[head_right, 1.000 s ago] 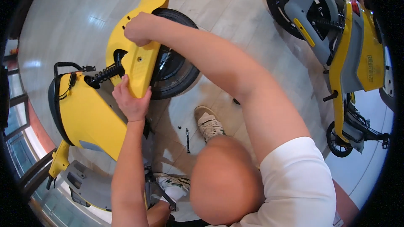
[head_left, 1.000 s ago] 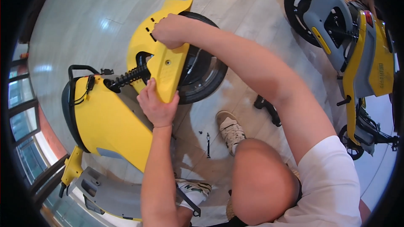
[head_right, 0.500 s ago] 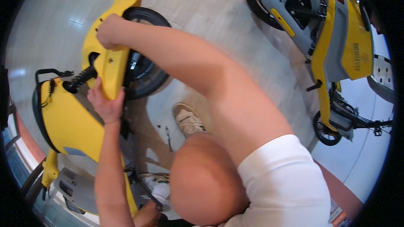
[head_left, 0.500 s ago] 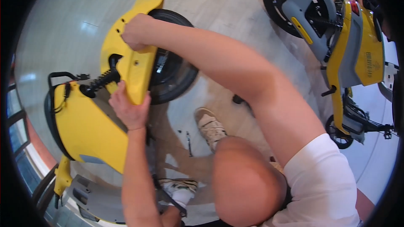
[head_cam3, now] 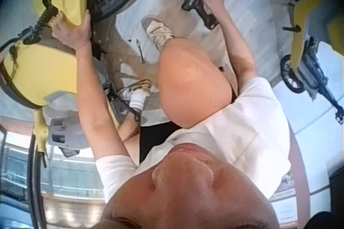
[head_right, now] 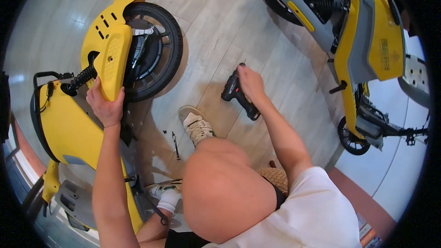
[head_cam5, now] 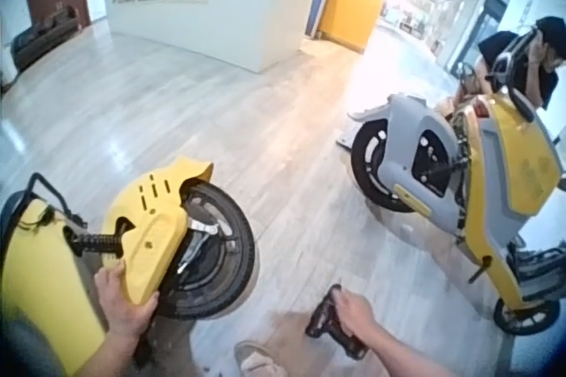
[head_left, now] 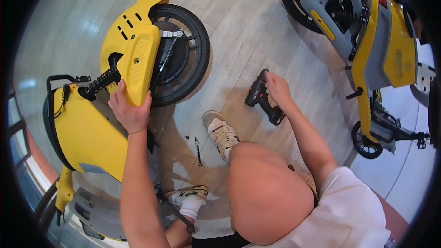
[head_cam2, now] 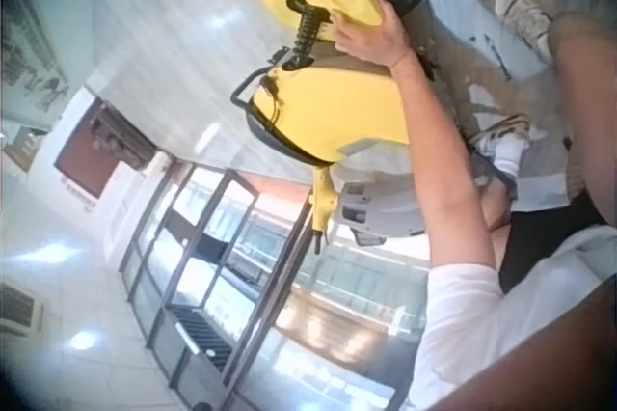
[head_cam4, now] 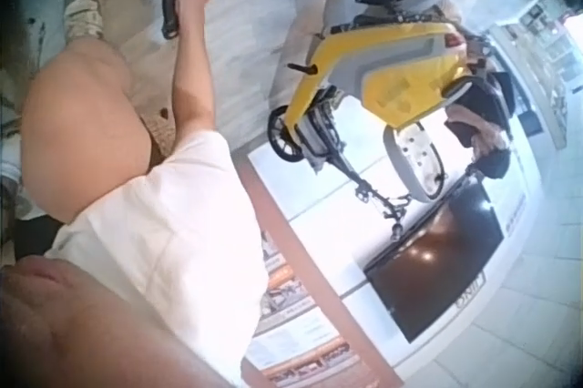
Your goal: Fitting and securing a yellow plastic cover onto the rear wheel assembly of an electric scooter using an electric screwdriver.
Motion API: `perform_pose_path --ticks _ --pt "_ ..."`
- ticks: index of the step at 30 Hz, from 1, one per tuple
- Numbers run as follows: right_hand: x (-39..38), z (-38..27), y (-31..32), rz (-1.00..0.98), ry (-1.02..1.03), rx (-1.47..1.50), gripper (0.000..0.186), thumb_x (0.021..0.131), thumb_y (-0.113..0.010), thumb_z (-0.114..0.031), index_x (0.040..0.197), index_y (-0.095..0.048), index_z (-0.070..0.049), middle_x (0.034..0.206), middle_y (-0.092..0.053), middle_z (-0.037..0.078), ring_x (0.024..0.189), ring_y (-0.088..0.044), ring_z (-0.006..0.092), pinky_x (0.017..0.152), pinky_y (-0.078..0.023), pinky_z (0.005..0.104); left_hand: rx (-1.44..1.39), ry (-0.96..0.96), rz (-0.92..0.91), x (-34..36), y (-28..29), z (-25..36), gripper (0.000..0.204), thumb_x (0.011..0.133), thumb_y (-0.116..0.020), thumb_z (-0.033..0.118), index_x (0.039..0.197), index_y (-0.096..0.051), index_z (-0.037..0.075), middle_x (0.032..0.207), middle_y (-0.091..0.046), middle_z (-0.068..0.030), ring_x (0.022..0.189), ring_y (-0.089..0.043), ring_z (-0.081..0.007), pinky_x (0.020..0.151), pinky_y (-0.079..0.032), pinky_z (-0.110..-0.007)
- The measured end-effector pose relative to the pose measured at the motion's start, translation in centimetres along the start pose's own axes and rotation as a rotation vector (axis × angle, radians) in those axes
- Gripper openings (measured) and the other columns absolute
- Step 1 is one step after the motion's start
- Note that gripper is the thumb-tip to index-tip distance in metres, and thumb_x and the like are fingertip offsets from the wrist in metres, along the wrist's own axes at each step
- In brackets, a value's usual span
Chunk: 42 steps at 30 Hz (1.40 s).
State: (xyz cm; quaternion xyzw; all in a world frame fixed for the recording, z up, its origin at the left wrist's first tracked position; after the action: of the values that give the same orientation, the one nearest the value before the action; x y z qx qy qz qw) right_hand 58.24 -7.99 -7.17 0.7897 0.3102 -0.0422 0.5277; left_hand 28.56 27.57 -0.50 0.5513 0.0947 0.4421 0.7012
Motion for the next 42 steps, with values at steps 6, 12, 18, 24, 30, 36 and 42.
perform_pose_path --ticks 6,12,18,24,30,36,42 --pt "-6.9 7.3 -7.6 -0.073 0.101 -0.195 0.063 0.081 -0.075 -0.02 0.135 -0.05 -0.001 0.118 -0.064 0.027 0.109 -0.062 0.0451 0.092 -0.05 0.0503 0.117 -0.028 0.062 0.1 0.9 -1.1 0.08 0.063 -0.089 0.028 0.133 -0.055 0.008 0.116 -0.059 -0.0151 0.108 -0.053 -0.038 0.095 -0.045 -0.047" --pt "-4.6 6.6 -10.1 -0.05 -0.151 0.004 0.069 0.075 -0.063 -0.004 0.139 -0.037 -0.004 0.128 -0.056 0.029 0.115 -0.059 0.0481 0.096 -0.049 0.0524 0.063 -0.071 0.016 -0.4 -0.1 -1.0 0.081 0.062 -0.086 0.034 0.131 -0.055 0.006 0.119 -0.061 -0.0173 0.107 -0.055 -0.0387 0.095 -0.042 -0.048" --pt "-5.0 1.7 -7.1 -0.015 -0.062 0.194 0.055 0.076 -0.072 -0.013 0.127 -0.053 -0.005 0.099 -0.069 0.024 0.099 -0.067 0.0415 0.088 -0.052 0.0426 0.019 0.021 0.033 -0.2 1.0 -0.7 0.081 0.059 -0.088 0.027 0.131 -0.056 0.009 0.118 -0.06 -0.0137 0.105 -0.054 -0.0359 0.093 -0.047 -0.046" --pt "-0.8 -11.9 -0.1 -0.211 0.51 0.483 0.035 0.083 -0.077 -0.017 0.112 -0.064 -0.004 0.093 -0.071 0.005 0.083 -0.064 0.0162 0.084 -0.051 0.0321 0.031 0.033 0.042 0.0 1.1 -0.4 0.08 0.059 -0.088 0.026 0.131 -0.057 0.009 0.119 -0.059 -0.013 0.106 -0.054 -0.0349 0.095 -0.046 -0.045" --pt "3.0 -26.5 4.4 -0.55 0.395 0.708 0.016 0.09 -0.075 -0.018 0.097 -0.067 -0.005 0.065 -0.059 -0.001 0.05 -0.05 0.0057 0.049 -0.042 0.0256 0.012 0.044 0.051 0.0 0.8 -0.6 0.08 0.059 -0.087 0.027 0.131 -0.057 0.009 0.12 -0.059 -0.0119 0.107 -0.054 -0.0338 0.095 -0.045 -0.044" --pt "5.1 -33.1 5.0 -0.571 0.392 0.364 0.017 0.084 -0.075 -0.012 0.096 -0.066 -0.005 0.066 -0.061 0.001 0.047 -0.053 0.0099 0.045 -0.043 0.0278 0.007 0.085 0.022 -0.3 1.0 -0.9 0.08 0.059 -0.087 0.028 0.131 -0.057 0.01 0.121 -0.059 -0.0101 0.107 -0.054 -0.0325 0.094 -0.046 -0.044" --pt "5.5 -33.9 4.3 -0.567 0.376 0.296 0.019 0.082 -0.076 -0.011 0.097 -0.065 -0.004 0.069 -0.061 0.002 0.051 -0.055 0.0106 0.045 -0.045 0.0292 -0.004 0.086 0.027 -0.4 0.7 -0.9 0.081 0.059 -0.087 0.029 0.131 -0.058 0.01 0.121 -0.059 -0.0091 0.106 -0.054 -0.0319 0.093 -0.047 -0.043"
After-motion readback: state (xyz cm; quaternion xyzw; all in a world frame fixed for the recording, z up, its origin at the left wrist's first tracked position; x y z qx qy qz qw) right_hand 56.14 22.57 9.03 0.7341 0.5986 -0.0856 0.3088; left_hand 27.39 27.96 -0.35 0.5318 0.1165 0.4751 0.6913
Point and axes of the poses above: each hand's wrist, its own x-axis towards the middle knuckle, its own y-axis out of the back of the hand, z = x × y, the point moved 1 cm from there along x, towards the middle knuckle
